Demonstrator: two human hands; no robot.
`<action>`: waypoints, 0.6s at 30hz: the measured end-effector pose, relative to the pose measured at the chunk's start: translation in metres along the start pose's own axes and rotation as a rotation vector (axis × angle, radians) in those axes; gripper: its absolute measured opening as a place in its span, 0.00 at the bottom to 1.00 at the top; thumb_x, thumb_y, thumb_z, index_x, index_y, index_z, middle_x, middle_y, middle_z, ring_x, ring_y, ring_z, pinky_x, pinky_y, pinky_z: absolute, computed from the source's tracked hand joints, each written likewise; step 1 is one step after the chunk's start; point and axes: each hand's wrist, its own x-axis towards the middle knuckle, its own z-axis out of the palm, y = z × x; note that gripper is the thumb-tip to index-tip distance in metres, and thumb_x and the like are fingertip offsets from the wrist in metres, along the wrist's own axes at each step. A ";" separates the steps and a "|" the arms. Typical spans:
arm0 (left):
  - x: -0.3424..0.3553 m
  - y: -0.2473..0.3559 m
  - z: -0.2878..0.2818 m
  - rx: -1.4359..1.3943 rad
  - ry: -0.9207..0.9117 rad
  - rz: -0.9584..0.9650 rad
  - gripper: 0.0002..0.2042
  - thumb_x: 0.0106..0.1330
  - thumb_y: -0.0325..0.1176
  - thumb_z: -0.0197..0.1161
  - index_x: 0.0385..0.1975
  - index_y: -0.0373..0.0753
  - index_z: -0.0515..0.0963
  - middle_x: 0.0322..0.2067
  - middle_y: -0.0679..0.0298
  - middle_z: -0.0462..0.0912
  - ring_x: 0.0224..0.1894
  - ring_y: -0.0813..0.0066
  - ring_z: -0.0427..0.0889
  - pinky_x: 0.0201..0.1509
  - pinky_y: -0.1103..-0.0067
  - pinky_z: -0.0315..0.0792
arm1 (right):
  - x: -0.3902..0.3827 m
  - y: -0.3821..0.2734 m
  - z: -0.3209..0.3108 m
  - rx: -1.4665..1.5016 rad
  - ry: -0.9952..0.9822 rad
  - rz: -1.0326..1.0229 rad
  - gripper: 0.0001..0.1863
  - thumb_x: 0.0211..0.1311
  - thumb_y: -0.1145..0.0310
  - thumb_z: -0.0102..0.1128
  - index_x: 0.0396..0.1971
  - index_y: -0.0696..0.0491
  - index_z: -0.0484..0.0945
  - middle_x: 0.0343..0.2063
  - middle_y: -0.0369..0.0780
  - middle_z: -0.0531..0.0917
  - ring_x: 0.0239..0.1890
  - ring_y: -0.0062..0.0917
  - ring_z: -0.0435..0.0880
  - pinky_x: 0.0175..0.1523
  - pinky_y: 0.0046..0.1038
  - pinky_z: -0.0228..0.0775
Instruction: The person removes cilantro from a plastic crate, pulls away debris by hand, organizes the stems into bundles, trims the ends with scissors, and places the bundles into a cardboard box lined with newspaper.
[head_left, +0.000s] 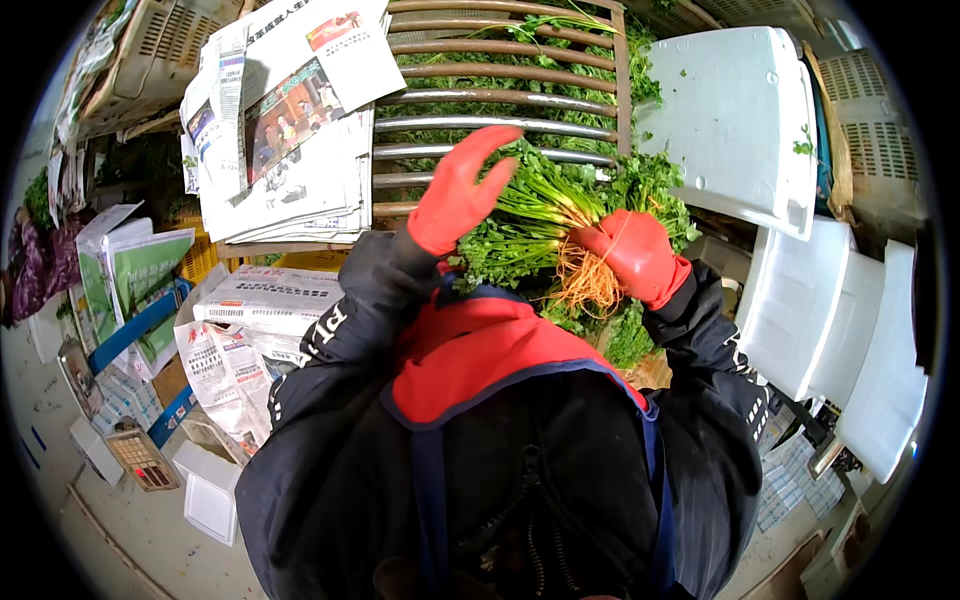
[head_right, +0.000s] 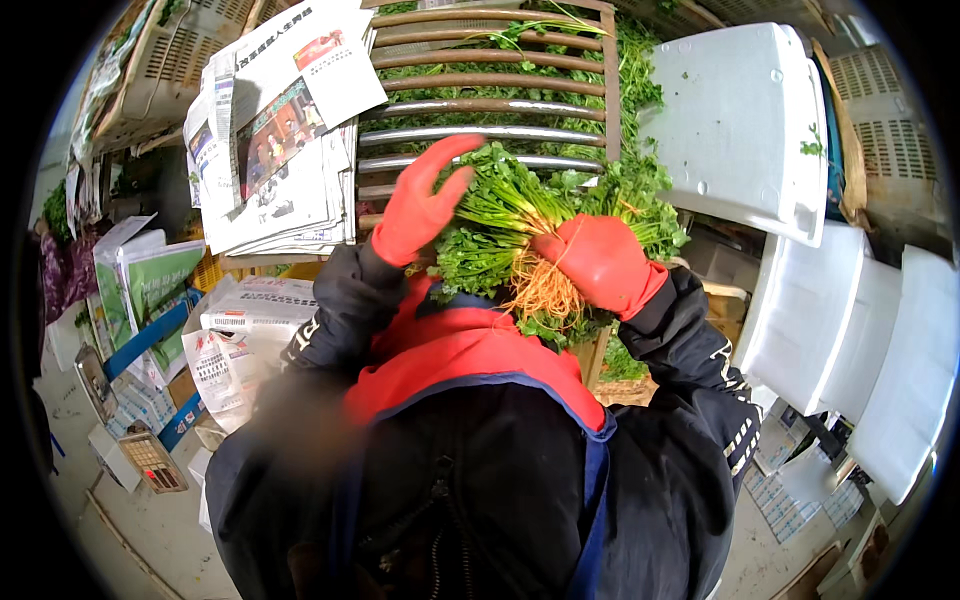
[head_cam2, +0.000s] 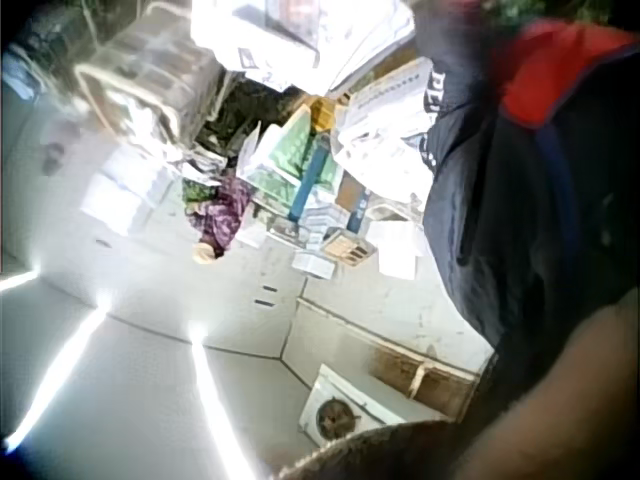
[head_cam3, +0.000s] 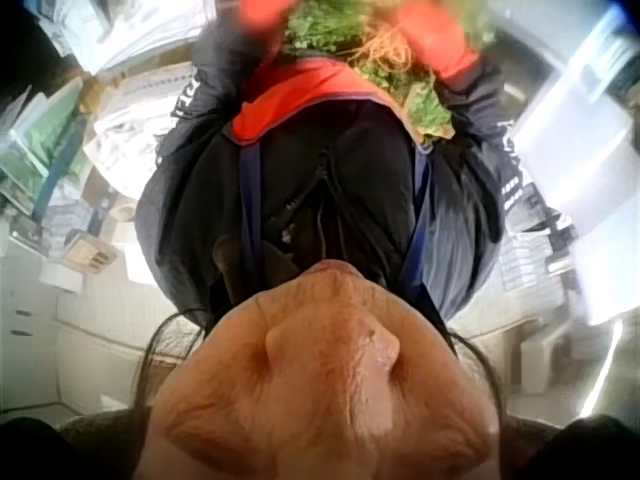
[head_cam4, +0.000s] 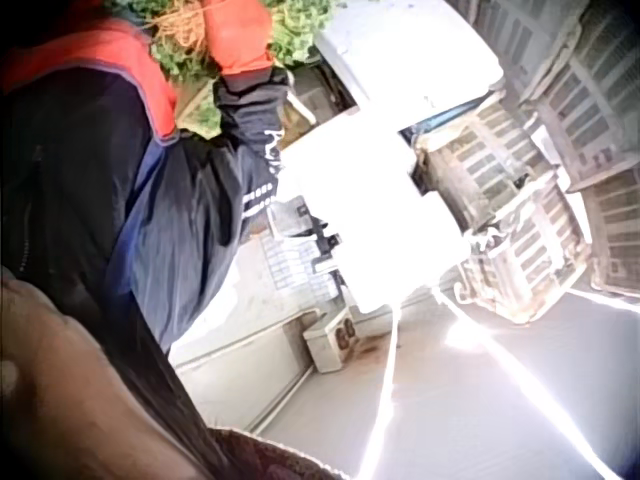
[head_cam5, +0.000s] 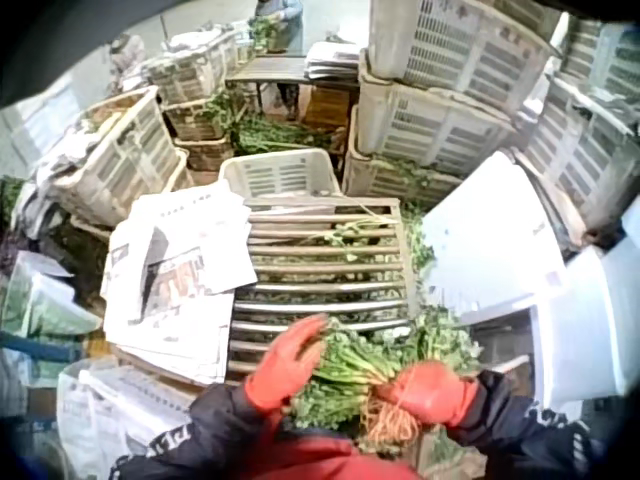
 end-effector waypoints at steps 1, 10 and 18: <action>0.008 0.005 0.006 0.001 -0.080 0.061 0.17 0.64 0.33 0.54 0.52 0.37 0.73 0.53 0.52 0.74 0.57 0.57 0.71 0.62 0.71 0.63 | 0.001 0.000 0.000 0.008 0.000 0.008 0.17 0.50 0.68 0.54 0.43 0.51 0.73 0.20 0.39 0.72 0.24 0.37 0.76 0.25 0.37 0.65; 0.054 -0.031 0.040 -0.431 -0.827 -0.246 0.33 0.72 0.58 0.32 0.54 0.34 0.72 0.47 0.59 0.79 0.48 0.75 0.75 0.58 0.76 0.65 | 0.027 0.014 -0.058 0.471 0.121 0.355 0.13 0.56 0.64 0.63 0.39 0.53 0.79 0.28 0.37 0.80 0.28 0.27 0.82 0.31 0.27 0.72; 0.028 -0.079 -0.027 -0.715 -0.628 -0.668 0.31 0.70 0.56 0.44 0.57 0.33 0.68 0.51 0.61 0.76 0.49 0.74 0.74 0.57 0.76 0.67 | 0.149 0.151 0.097 0.714 -0.025 0.320 0.15 0.63 0.65 0.52 0.44 0.59 0.75 0.38 0.41 0.83 0.41 0.27 0.80 0.52 0.28 0.69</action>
